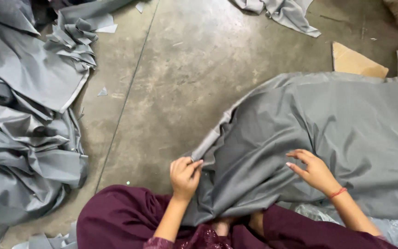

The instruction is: The person sits on the floor and uses large shears to cut a piece of gray fabric along pre-drawn lines. They trim the edges of the cut fabric pieces and then fold a larger piece of gray fabric.

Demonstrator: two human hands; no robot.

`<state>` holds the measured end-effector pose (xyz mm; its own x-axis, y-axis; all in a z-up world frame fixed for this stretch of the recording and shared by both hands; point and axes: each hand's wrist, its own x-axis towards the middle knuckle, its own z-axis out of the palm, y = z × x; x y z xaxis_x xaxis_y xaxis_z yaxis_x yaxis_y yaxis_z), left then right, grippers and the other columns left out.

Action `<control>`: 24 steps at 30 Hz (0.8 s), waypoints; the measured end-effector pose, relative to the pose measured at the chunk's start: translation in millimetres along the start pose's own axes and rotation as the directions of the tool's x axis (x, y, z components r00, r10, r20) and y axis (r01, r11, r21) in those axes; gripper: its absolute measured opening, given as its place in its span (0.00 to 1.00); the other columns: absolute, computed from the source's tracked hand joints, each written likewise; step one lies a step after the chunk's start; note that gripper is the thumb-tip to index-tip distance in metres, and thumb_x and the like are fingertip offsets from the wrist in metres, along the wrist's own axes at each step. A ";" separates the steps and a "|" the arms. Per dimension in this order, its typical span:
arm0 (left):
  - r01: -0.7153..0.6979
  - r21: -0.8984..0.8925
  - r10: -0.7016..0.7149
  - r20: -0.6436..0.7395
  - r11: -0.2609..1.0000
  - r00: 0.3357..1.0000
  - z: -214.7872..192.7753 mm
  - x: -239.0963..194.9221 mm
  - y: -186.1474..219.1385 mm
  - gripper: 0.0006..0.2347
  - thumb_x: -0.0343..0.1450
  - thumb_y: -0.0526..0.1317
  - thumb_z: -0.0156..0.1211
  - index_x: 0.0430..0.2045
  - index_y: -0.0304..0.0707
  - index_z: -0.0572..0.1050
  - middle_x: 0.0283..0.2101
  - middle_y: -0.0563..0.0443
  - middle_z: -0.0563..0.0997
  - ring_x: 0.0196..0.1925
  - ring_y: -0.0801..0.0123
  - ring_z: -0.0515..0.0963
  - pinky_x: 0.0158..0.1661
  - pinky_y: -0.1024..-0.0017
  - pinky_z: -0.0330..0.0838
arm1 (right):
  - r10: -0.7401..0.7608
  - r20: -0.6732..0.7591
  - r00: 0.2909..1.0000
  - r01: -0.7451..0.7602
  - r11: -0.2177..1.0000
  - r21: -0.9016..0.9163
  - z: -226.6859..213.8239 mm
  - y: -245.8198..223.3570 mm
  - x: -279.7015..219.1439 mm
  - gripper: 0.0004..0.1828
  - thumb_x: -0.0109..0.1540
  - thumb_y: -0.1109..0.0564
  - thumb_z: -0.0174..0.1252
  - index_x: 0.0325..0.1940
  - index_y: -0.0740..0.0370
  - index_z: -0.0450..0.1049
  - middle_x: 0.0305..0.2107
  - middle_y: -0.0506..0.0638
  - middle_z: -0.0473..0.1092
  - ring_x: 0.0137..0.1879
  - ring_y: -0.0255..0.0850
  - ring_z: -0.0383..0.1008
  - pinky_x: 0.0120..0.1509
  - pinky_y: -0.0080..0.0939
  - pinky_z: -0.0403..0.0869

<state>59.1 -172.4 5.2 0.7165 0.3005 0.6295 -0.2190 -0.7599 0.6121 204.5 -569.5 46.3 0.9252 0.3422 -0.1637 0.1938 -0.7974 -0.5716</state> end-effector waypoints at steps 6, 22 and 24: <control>-0.081 -0.046 0.082 0.020 0.996 0.996 -20.3 -24.9 38.5 0.09 0.59 0.34 0.72 0.30 0.43 0.83 0.35 0.52 0.79 0.38 0.58 0.78 0.39 0.60 0.68 | -0.549 0.133 0.825 0.564 0.784 -0.258 -42.2 -150.3 -0.6 0.20 0.56 0.48 0.67 0.50 0.55 0.78 0.49 0.49 0.74 0.55 0.50 0.75 0.57 0.46 0.74; -0.169 -0.200 0.148 -0.114 0.965 0.982 7.2 -63.8 32.1 0.09 0.58 0.36 0.75 0.28 0.40 0.82 0.38 0.53 0.84 0.40 0.55 0.80 0.44 0.63 0.72 | -0.713 0.455 0.534 0.796 0.605 0.014 49.1 -212.1 -0.6 0.09 0.54 0.57 0.67 0.31 0.60 0.72 0.37 0.53 0.72 0.45 0.55 0.74 0.46 0.54 0.73; -0.146 -0.201 0.123 -0.123 0.969 0.985 7.6 -66.7 30.6 0.09 0.58 0.37 0.75 0.27 0.41 0.82 0.38 0.53 0.84 0.40 0.56 0.81 0.43 0.62 0.72 | -0.739 0.426 0.522 0.797 0.600 0.064 44.9 -221.9 1.5 0.09 0.52 0.59 0.66 0.30 0.61 0.71 0.40 0.54 0.72 0.45 0.55 0.75 0.45 0.53 0.73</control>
<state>9.7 -220.1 -21.7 0.5973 0.2738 0.7538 -0.4498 -0.6639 0.5975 148.2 -369.7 136.8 0.2013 0.9795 -0.0058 0.8330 -0.1743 -0.5250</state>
